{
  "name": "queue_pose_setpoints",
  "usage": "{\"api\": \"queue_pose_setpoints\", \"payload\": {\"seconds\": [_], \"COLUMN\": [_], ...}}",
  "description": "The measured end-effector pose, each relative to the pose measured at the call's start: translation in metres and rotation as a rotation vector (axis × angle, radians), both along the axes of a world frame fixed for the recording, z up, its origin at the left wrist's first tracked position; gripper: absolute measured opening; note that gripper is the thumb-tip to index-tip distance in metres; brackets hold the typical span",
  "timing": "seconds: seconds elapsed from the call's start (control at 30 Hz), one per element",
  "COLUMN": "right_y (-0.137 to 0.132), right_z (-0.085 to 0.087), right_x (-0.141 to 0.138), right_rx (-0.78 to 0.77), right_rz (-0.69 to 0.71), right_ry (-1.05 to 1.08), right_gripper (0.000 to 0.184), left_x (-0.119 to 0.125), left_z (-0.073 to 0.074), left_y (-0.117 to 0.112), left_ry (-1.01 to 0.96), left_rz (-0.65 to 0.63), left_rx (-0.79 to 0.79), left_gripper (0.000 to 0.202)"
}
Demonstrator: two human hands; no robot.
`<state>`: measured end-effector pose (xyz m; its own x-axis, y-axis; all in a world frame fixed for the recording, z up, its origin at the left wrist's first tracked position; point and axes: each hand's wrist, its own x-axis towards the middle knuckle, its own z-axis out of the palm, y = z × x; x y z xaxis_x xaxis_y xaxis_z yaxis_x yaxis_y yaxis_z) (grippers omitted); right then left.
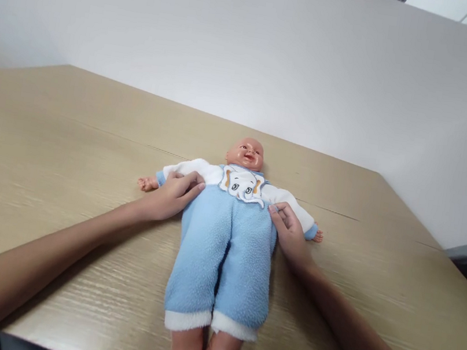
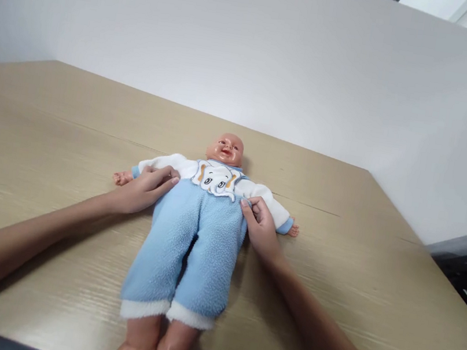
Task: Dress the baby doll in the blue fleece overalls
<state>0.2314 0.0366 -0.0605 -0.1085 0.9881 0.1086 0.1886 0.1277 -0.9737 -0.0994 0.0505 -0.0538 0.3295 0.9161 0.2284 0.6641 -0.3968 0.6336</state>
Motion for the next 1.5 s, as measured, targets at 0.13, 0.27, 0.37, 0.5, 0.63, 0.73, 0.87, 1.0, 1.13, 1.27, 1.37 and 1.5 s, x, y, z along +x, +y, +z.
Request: {"api": "queue_pose_setpoints", "payload": {"seconds": [0.13,0.27,0.37,0.5,0.63,0.73,0.87,1.0,1.13,1.27,1.37,1.5], "right_y": [0.0,0.001,0.004,0.008,0.01,0.009,0.005,0.001,-0.002,-0.004,0.001,0.011], "right_z": [0.002,-0.001,-0.007,-0.013,-0.014,-0.012,-0.008,-0.006,-0.003,0.001,0.0,-0.007], "right_x": [0.002,0.005,0.006,0.008,0.012,0.016,0.02,0.026,0.04,0.076,0.109,0.134], "right_rx": [0.02,0.053,0.105,0.204,0.189,0.154,0.237,0.352,0.466,0.691,0.759,0.604], "right_rz": [0.004,0.003,-0.011,-0.051,-0.036,-0.01,-0.026,-0.027,-0.061,-0.224,-0.25,-0.12], "right_ry": [-0.065,-0.091,-0.098,-0.181,-0.297,-0.36,-0.461,-0.581,-0.71,-0.85,-0.924,-0.942], "right_gripper": [0.044,0.043,0.04,0.039,0.042,0.042,0.036,0.027,0.018,0.025,0.047,0.071], "left_x": [-0.004,-0.006,-0.005,-0.002,-0.001,-0.004,-0.008,-0.01,-0.01,-0.007,0.005,0.041], "left_z": [0.001,0.005,0.004,0.0,-0.007,-0.012,-0.016,-0.019,-0.023,-0.022,-0.015,0.008], "left_y": [0.002,0.001,0.001,0.007,0.013,0.015,0.012,0.011,0.012,0.011,0.01,0.013], "left_ry": [0.016,0.029,0.059,0.067,0.086,0.15,0.234,0.293,0.3,0.112,-0.109,-0.304], "left_rz": [-0.017,-0.032,-0.027,-0.006,-0.031,-0.031,0.02,0.073,0.089,0.153,0.268,0.163], "left_rx": [-0.016,-0.008,0.033,0.087,0.132,0.174,0.254,0.324,0.352,0.341,0.417,0.512], "left_gripper": [0.049,0.052,0.05,0.048,0.048,0.051,0.054,0.049,0.036,0.018,0.021,0.03]}}
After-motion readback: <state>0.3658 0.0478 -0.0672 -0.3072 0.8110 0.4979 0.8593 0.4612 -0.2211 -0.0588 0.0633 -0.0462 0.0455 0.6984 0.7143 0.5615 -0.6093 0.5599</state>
